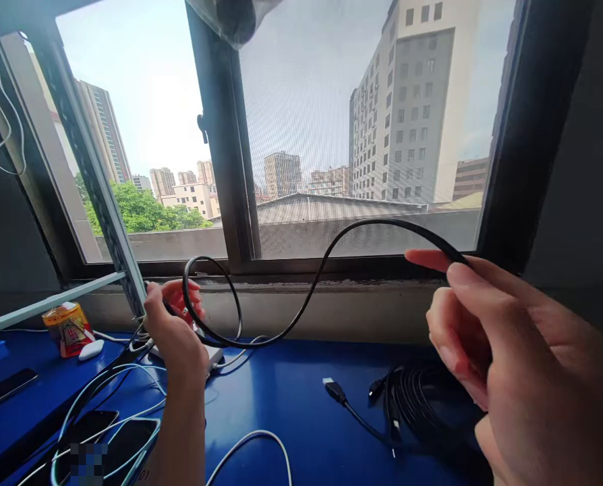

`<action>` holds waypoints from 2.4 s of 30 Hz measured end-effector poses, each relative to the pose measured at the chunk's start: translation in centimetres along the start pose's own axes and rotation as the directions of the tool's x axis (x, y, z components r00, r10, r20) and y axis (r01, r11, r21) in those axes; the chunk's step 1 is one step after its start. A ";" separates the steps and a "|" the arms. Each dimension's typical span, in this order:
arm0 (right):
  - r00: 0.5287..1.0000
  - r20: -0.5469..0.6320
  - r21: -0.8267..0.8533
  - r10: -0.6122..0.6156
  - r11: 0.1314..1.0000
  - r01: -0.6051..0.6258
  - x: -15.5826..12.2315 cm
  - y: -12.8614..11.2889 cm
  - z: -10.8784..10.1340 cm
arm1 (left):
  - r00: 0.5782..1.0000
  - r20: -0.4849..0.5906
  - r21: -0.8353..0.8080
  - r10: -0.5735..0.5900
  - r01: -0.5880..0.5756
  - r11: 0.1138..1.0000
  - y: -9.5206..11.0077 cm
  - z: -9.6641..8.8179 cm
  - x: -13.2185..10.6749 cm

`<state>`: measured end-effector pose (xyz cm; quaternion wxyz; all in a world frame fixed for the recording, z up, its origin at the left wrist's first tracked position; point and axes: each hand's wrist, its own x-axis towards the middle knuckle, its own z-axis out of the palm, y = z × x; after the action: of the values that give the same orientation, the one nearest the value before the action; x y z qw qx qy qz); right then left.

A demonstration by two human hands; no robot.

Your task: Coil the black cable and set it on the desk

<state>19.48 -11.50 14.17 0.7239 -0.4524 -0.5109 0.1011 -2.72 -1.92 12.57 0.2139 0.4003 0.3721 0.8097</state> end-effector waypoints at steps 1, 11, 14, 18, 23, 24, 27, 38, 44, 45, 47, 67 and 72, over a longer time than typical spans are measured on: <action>0.997 -0.056 0.028 0.054 0.998 -0.053 0.0 -0.4 0.4 | 0.998 0.056 0.047 -0.034 0.032 0.998 0.1 0.0 0.1; 0.995 0.090 0.102 -0.039 0.994 0.030 0.4 -0.4 2.2 | 0.920 0.376 0.131 -0.110 0.065 0.989 2.3 0.5 -0.9; 0.970 0.240 0.103 -0.047 0.994 0.022 0.0 0.1 2.9 | 0.864 0.487 0.167 -0.128 0.052 0.985 3.2 1.0 -1.8; 0.903 0.428 0.071 -0.035 0.997 0.005 -0.6 0.8 3.8 | 0.784 0.619 0.150 -0.046 -0.060 0.987 3.5 1.6 -2.8; 0.904 0.428 0.015 -0.011 1.000 0.005 -0.4 1.1 3.9 | 0.768 0.640 0.169 -0.023 -0.112 0.979 3.5 1.7 -3.2; 0.899 0.438 0.002 -0.003 1.000 0.002 -0.2 1.1 3.6 | 0.762 0.647 0.177 -0.026 -0.116 0.977 3.5 1.6 -3.2; 0.880 0.473 -0.067 0.043 0.998 -0.012 0.2 1.5 2.6 | 0.722 0.689 0.171 -0.058 -0.085 0.982 3.6 1.3 -3.0; 0.826 0.563 -0.008 0.026 1.000 -0.026 -0.5 1.2 4.0 | 0.625 0.780 0.045 -0.012 -0.037 0.998 3.9 1.7 -3.3; 0.864 0.502 -0.010 0.032 0.999 -0.032 -0.2 1.1 4.5 | 0.744 0.666 0.007 0.049 -0.072 0.997 3.8 1.2 -2.6; 0.878 0.477 -0.012 0.036 0.999 -0.034 -0.1 1.1 4.5 | 0.781 0.620 -0.032 0.078 -0.074 0.997 3.8 1.0 -2.5; 0.901 0.431 -0.013 0.049 0.999 -0.048 0.1 1.3 4.5 | 0.860 0.491 -0.132 0.141 -0.086 0.987 3.8 0.8 -2.3; 0.891 0.453 0.043 0.030 0.997 -0.056 -0.4 2.0 6.7 | 0.886 0.305 -0.061 -0.350 0.385 0.921 3.6 1.2 -1.4; 0.779 0.623 -0.013 0.076 0.996 -0.087 -1.0 1.8 7.2 | 0.842 0.360 0.055 -0.401 0.410 0.910 4.0 1.8 -2.1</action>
<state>13.65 -7.08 12.66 0.5135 -0.4093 -0.7002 0.2802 -0.21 -5.00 15.40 0.4501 0.4527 0.3923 0.6623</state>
